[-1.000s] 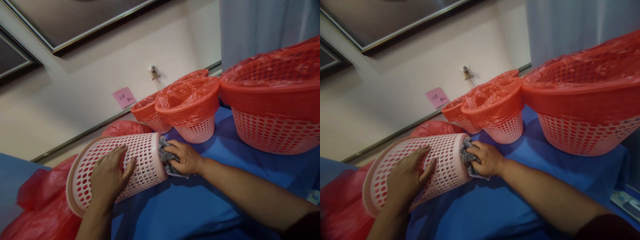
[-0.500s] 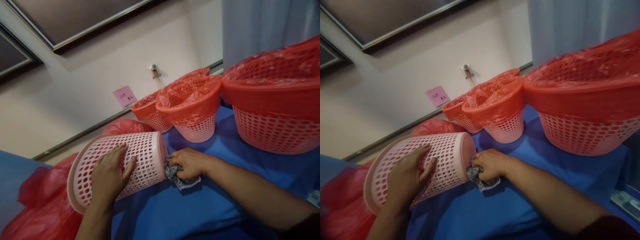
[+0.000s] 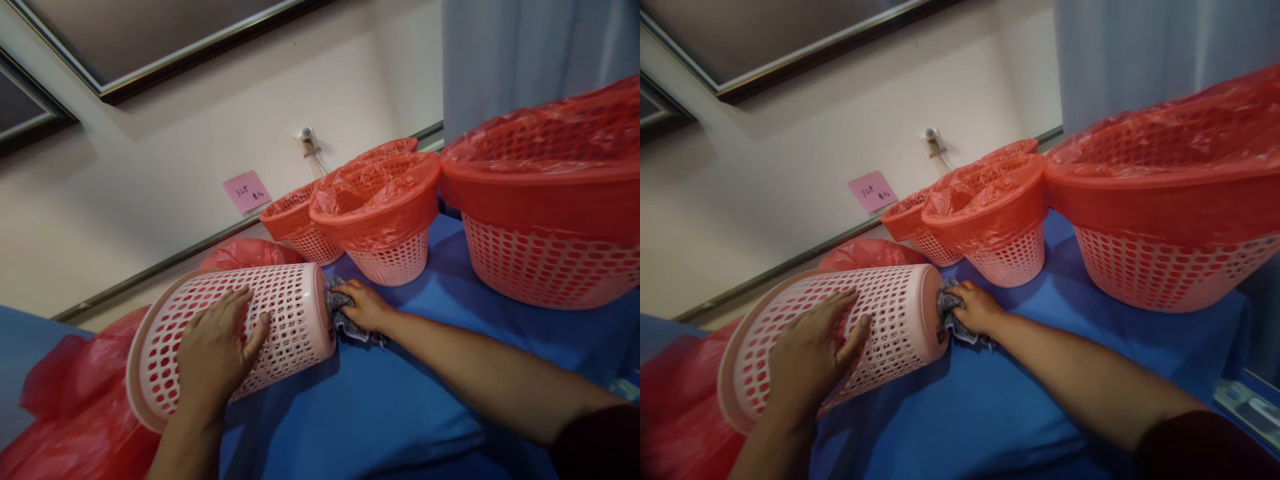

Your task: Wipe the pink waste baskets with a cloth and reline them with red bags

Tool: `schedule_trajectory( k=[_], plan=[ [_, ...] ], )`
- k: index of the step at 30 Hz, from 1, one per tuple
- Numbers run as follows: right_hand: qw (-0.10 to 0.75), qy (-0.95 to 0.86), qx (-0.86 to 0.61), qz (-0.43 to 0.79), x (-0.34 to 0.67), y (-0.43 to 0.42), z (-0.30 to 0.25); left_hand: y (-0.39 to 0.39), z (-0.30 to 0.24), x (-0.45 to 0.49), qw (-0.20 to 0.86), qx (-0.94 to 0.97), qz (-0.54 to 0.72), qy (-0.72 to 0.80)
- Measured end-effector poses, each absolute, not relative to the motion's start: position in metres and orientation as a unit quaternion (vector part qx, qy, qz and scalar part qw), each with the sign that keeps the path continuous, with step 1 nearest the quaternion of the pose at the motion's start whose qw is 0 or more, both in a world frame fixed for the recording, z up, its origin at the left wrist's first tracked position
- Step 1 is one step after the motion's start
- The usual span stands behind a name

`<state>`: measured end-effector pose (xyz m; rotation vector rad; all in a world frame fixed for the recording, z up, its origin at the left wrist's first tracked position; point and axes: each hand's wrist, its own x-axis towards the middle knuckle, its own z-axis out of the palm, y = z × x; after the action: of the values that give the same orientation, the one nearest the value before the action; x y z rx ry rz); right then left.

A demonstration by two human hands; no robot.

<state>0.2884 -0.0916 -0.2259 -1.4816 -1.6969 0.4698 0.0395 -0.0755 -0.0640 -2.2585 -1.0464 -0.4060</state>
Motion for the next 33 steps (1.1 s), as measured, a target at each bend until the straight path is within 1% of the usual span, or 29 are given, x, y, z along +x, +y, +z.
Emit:
schedule_trajectory(
  k=[3,4,5,6,10,11,13,18,21,23,26,29,31,33],
  plan=[
    [0.536,-0.617,-0.548,0.176,0.289,-0.086,-0.227,-0.075,-0.064,0.039,0.307,-0.852,-0.153,-0.395],
    [0.552,-0.622,-0.529,0.168,0.289,-0.088,-0.226,-0.076,-0.064,0.039,0.308,-0.852,-0.152,-0.394],
    [0.546,-0.639,-0.517,0.160,0.290,-0.091,-0.224,-0.076,-0.064,0.039,0.309,-0.853,-0.151,-0.393],
    [0.522,-0.663,-0.513,0.156,0.290,-0.095,-0.222,-0.076,-0.064,0.039,0.310,-0.853,-0.151,-0.392],
    [0.346,-0.707,-0.589,0.180,0.289,-0.110,-0.215,-0.076,-0.063,0.040,0.318,-0.851,-0.152,-0.389],
    [0.317,-0.702,-0.609,0.187,0.289,-0.112,-0.214,-0.076,-0.062,0.040,0.321,-0.851,-0.152,-0.388],
    [0.305,-0.684,-0.633,0.193,0.289,-0.110,-0.214,-0.077,-0.062,0.040,0.325,-0.850,-0.154,-0.385],
    [0.370,-0.610,-0.678,0.177,0.288,-0.095,-0.216,-0.077,-0.064,0.039,0.324,-0.850,-0.158,-0.383],
    [0.409,-0.604,-0.663,0.169,0.285,-0.088,-0.218,-0.076,-0.064,0.039,0.325,-0.849,-0.157,-0.386],
    [0.404,-0.636,-0.632,0.182,0.283,-0.086,-0.220,-0.075,-0.064,0.039,0.325,-0.849,-0.157,-0.385],
    [0.367,-0.665,-0.616,0.209,0.281,-0.088,-0.224,-0.074,-0.064,0.039,0.327,-0.850,-0.155,-0.382],
    [0.378,-0.645,-0.631,0.205,0.282,-0.093,-0.223,-0.074,-0.064,0.039,0.329,-0.851,-0.155,-0.378],
    [0.421,-0.633,-0.624,0.183,0.281,-0.097,-0.219,-0.074,-0.064,0.039,0.331,-0.852,-0.156,-0.375],
    [0.500,-0.634,-0.574,0.136,0.281,-0.100,-0.214,-0.075,-0.065,0.038,0.332,-0.852,-0.158,-0.374]
  ],
)
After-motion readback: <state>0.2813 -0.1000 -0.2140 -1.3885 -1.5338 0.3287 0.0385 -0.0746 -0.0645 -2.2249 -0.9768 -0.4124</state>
